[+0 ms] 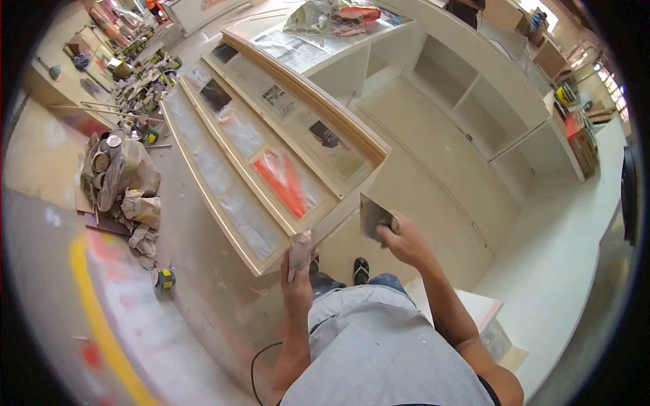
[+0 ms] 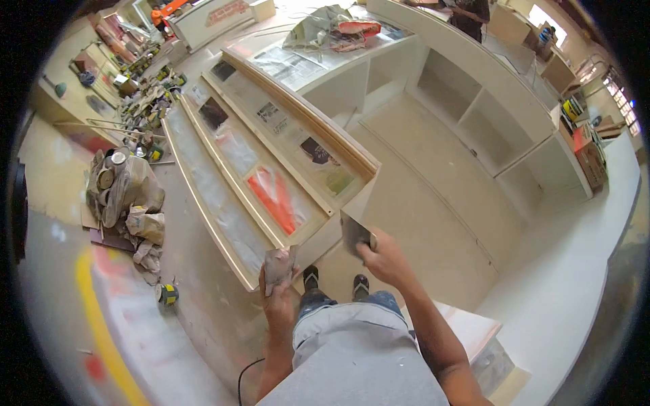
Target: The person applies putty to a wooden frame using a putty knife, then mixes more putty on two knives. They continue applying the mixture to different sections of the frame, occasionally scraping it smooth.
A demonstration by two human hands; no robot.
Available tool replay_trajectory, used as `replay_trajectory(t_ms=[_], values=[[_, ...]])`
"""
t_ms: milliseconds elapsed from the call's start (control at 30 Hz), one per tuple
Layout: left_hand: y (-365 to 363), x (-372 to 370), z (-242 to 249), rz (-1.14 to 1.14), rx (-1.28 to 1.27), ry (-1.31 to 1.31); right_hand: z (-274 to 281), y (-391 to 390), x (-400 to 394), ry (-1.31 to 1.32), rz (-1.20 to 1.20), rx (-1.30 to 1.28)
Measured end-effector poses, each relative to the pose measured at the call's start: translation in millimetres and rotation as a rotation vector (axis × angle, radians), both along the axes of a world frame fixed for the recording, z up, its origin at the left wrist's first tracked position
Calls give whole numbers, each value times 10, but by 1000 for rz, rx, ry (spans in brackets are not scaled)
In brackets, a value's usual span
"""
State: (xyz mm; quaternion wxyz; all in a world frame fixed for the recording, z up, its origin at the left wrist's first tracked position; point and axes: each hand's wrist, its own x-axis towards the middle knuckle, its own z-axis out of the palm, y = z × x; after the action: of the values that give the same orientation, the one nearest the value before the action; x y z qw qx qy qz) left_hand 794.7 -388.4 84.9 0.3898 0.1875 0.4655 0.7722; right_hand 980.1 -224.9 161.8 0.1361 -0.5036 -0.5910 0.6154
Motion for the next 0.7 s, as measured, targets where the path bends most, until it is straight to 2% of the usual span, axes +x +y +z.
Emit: replay_trajectory(t_ms=[67,100,167,333,367,500,700], values=[[12,-218,-87,-32,-29,-52,-431,98,-247,-298,170,634],[-3,-332,-154,-36,-95,-9,-558,94,-340,-320,159,610],[1,-584,-232,-64,-170,20,-687,91,-636,-393,122,743],[106,-1317,-255,-154,-153,-227,-1022,60,-1161,-661,122,710],[141,-1451,-296,-191,-175,-85,-1058,43,-1244,-724,118,707],[269,-1821,-354,-307,-73,-102,-1221,-17,-1494,-805,86,740],[431,-2163,-530,-479,-80,-45,-1450,-9,-1670,-926,76,873]])
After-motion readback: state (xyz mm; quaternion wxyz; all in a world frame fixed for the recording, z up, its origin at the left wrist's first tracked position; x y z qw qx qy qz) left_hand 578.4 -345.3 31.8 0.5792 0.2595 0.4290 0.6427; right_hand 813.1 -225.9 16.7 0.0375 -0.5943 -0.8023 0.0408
